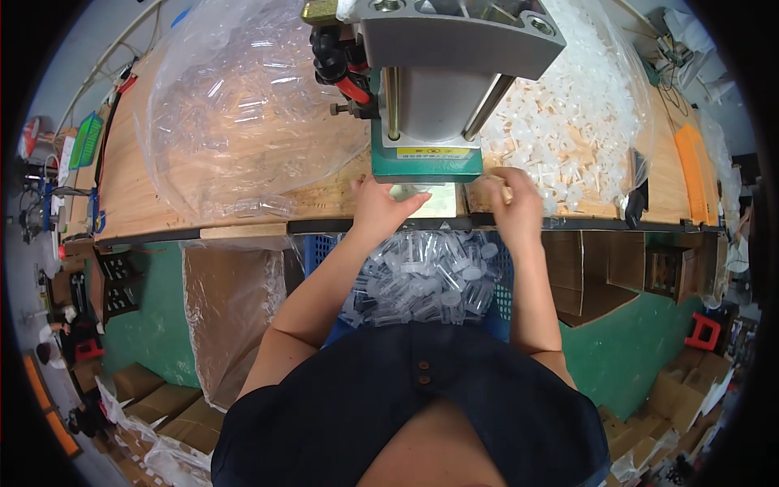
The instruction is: Assembling small plastic tubes and caps using a pneumatic press machine.
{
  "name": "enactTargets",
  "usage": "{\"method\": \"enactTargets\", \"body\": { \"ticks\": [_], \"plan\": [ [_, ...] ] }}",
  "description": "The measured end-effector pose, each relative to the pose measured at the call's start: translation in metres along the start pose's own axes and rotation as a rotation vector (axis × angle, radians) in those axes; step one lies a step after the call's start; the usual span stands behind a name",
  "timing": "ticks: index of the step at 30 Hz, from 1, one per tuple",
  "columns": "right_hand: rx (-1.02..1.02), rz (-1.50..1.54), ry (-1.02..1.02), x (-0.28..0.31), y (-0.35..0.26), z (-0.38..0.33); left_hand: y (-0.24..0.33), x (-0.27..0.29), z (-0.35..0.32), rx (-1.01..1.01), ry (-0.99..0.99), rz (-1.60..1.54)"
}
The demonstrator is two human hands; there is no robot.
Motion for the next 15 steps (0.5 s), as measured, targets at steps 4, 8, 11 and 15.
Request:
{"method": "enactTargets", "body": {
  "ticks": [4,8,11,15],
  "plan": [
    [-0.161,-0.551,-0.122,0.007,0.038,-0.003,-0.004,0.012,0.004,-0.026,0.042,0.031],
    [-0.253,-0.613,-0.258,0.009,0.061,-0.004,0.022,0.047,0.02,-0.118,-0.639,0.153],
    [-0.14,-0.518,-0.129,0.012,0.074,-0.005,0.001,0.135,0.098,-0.215,-0.029,0.43],
    [-0.057,-0.321,-0.028,-0.004,0.055,-0.014,-0.028,0.192,0.199,-0.372,0.487,0.686]
  ]
}}
Point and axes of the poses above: each hand's wrist, its own z-axis towards the middle knuckle, its own x-axis out of the back of the hand, y = z × x, the point moved 6 cm from there along z, towards the middle knuckle, and after that the axes turned 4 degrees about z, right-handed, at the moved point
